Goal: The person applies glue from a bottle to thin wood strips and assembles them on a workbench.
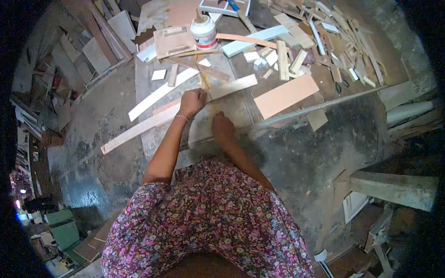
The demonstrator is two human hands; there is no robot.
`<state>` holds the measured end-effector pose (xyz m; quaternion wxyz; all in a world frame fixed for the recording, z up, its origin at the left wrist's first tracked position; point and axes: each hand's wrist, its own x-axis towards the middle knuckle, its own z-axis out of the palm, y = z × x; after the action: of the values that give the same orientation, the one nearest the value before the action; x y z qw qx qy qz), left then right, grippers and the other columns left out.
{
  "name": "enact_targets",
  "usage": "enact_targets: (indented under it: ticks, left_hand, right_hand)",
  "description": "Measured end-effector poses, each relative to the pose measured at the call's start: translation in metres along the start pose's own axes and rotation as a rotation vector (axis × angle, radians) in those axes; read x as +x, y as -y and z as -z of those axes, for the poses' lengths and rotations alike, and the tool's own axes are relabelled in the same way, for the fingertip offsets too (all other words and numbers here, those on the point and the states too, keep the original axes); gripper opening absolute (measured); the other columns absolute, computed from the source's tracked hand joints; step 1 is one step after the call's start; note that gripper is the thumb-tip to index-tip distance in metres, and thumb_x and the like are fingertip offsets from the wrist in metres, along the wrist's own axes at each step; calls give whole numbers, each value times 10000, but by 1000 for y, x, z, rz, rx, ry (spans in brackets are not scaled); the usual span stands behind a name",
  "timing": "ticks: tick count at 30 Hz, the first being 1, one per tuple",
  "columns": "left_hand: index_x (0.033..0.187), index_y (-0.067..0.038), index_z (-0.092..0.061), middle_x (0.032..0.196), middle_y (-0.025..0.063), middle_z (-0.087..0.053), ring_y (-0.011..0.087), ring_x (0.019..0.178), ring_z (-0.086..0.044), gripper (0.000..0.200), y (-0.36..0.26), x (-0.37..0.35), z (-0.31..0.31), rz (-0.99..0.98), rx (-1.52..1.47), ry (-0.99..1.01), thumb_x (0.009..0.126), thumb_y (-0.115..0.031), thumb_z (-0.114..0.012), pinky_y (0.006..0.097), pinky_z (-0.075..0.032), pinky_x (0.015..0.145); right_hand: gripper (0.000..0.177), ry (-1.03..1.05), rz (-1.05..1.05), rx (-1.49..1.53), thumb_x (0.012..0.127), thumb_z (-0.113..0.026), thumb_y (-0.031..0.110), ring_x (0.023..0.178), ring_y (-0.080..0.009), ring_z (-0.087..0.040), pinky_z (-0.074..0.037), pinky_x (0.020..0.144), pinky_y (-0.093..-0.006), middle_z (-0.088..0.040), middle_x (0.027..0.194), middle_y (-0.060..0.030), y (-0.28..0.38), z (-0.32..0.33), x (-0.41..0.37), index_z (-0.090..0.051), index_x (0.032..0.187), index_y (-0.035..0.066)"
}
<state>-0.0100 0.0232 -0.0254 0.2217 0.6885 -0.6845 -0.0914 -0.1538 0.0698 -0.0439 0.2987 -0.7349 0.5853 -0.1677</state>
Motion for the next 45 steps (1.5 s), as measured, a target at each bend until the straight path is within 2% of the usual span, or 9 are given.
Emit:
enact_targets:
  ticks: [4, 5, 8, 13, 16, 23, 26, 31, 45]
  left_hand:
    - [803, -14, -556, 793, 207, -557, 337, 768, -528, 223, 1, -3, 30, -17, -184, 244, 659, -183, -584, 380, -408, 704]
    - [924, -3, -546, 766, 201, -553, 334, 734, -528, 342, 9, -1, 27, -55, -206, 251, 615, -137, -603, 371, -418, 676]
    - [910, -10, -549, 799, 200, -553, 332, 745, -527, 327, 21, 5, 13, -175, -118, 159, 602, -110, -596, 376, -417, 682]
    - [809, -1, -518, 788, 203, -546, 334, 769, -528, 254, 10, 9, 16, -185, 14, 180, 585, -86, -602, 389, -421, 670]
    - [827, -5, -545, 806, 204, -550, 330, 786, -530, 246, 11, 14, 12, -147, 57, 278, 603, -100, -587, 386, -420, 680]
    - [836, -12, -575, 808, 191, -564, 314, 794, -541, 248, 15, 23, -4, -22, 149, 459, 668, -194, -566, 379, -429, 690]
    - [758, 1, -580, 826, 188, -566, 307, 789, -552, 246, 3, 15, 5, -49, 174, 390, 675, -227, -538, 369, -444, 681]
    - [780, -21, -586, 812, 175, -571, 308, 779, -553, 252, -11, 12, 8, 89, 184, 404, 704, -252, -517, 380, -441, 683]
    - [732, -12, -591, 801, 166, -573, 297, 766, -559, 292, -9, 23, 16, 52, 216, 468, 664, -297, -594, 363, -450, 651]
  right_hand:
    - [266, 56, -26, 19, 830, -349, 223, 693, -369, -555, -437, 616, -449, -546, 690, -249, -1, 3, -1, -442, 830, -26]
    - [261, 53, -20, 22, 829, -351, 219, 698, -370, -554, -436, 620, -446, -546, 695, -249, 0, 2, -2, -440, 829, -26]
    - [246, 17, 11, 20, 825, -360, 206, 695, -370, -554, -439, 622, -438, -546, 699, -246, 2, 4, -2, -436, 825, -28]
    - [227, -191, 122, 18, 821, -382, 194, 608, -372, -542, -422, 564, -455, -541, 629, -210, -1, 1, -5, -459, 815, -19]
    - [190, -73, 73, -100, 797, -396, 165, 582, -350, -556, -441, 528, -438, -554, 622, -183, -4, 0, -4, -448, 805, -17]
    - [227, -83, 68, -210, 816, -379, 235, 572, -345, -559, -437, 521, -443, -546, 581, -176, 13, 25, -16, -451, 802, 20]
    - [200, -61, 69, -272, 801, -376, 192, 576, -339, -564, -447, 520, -432, -554, 603, -177, 19, 29, -17, -455, 808, 8]
    - [166, -34, 82, -295, 773, -379, 125, 580, -320, -569, -458, 509, -409, -562, 642, -170, 24, 30, -11, -469, 819, -7]
    - [181, 66, 33, -279, 775, -377, 148, 639, -331, -569, -457, 571, -411, -564, 704, -185, 23, 39, -4, -473, 805, -3]
